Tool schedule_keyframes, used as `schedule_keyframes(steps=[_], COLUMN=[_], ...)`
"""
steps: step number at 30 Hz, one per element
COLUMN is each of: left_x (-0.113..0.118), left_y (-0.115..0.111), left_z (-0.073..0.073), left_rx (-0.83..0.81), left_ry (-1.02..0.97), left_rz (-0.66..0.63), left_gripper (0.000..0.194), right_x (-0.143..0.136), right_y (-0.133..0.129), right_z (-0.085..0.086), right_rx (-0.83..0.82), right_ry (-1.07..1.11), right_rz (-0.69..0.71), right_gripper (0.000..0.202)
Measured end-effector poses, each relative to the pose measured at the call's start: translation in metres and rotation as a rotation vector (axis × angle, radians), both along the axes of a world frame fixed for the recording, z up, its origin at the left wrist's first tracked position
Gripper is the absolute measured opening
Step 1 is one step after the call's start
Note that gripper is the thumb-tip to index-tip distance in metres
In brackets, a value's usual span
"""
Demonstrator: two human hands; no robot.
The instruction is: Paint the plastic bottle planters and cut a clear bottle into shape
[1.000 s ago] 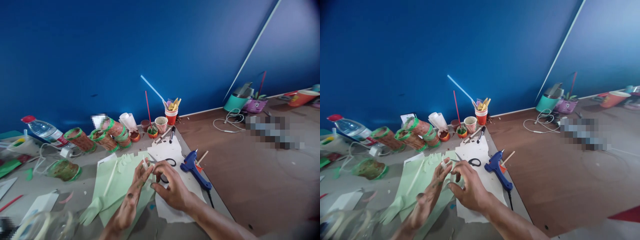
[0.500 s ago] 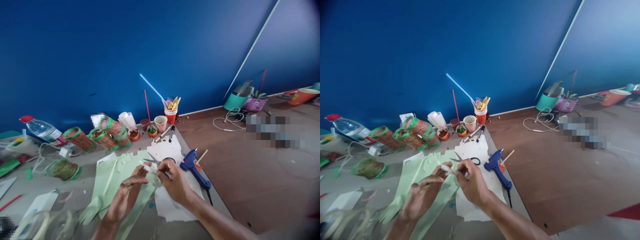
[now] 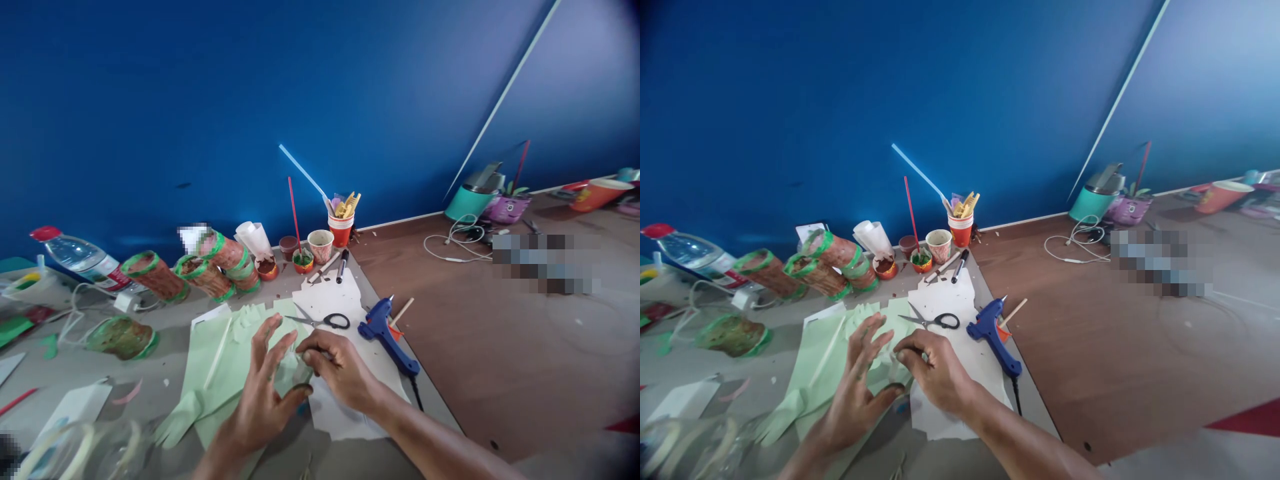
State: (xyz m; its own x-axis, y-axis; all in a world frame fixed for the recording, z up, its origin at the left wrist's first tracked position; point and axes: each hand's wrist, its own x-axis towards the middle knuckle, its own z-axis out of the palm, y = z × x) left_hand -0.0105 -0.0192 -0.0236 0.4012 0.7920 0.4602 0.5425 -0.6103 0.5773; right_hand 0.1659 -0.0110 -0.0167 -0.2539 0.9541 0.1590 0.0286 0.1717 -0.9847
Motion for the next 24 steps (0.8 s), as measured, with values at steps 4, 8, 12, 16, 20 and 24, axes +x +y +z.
schedule_keyframes(steps=[4, 8, 12, 16, 20, 24], left_x=[-0.002, -0.002, -0.002, -0.001, 0.002, 0.001], left_y=[0.002, 0.003, 0.005, 0.006, 0.005, 0.003], left_z=[-0.003, 0.002, 0.005, 0.003, 0.004, 0.008], left_rx=[0.026, 0.021, 0.010, -0.023, -0.043, -0.097], left_ry=[0.007, -0.100, -0.204, -0.291, -0.361, -0.436], left_rz=[0.021, 0.043, 0.061, 0.056, 0.041, 0.075], left_gripper=[0.047, 0.029, 0.019, 0.017, 0.017, 0.014], right_x=[0.001, 0.003, 0.003, 0.002, 0.001, 0.002], right_y=[0.000, 0.001, 0.001, 0.001, 0.000, 0.003], right_z=[-0.001, -0.004, -0.006, -0.008, -0.010, -0.009], right_rx=[0.031, 0.045, 0.038, 0.026, 0.018, -0.119], right_ry=[0.012, 0.019, 0.039, 0.060, 0.075, 0.204], right_rz=[0.028, 0.030, 0.011, 0.012, 0.026, 0.019], right_gripper=[0.021, 0.033, 0.041, 0.045, 0.052, 0.056])
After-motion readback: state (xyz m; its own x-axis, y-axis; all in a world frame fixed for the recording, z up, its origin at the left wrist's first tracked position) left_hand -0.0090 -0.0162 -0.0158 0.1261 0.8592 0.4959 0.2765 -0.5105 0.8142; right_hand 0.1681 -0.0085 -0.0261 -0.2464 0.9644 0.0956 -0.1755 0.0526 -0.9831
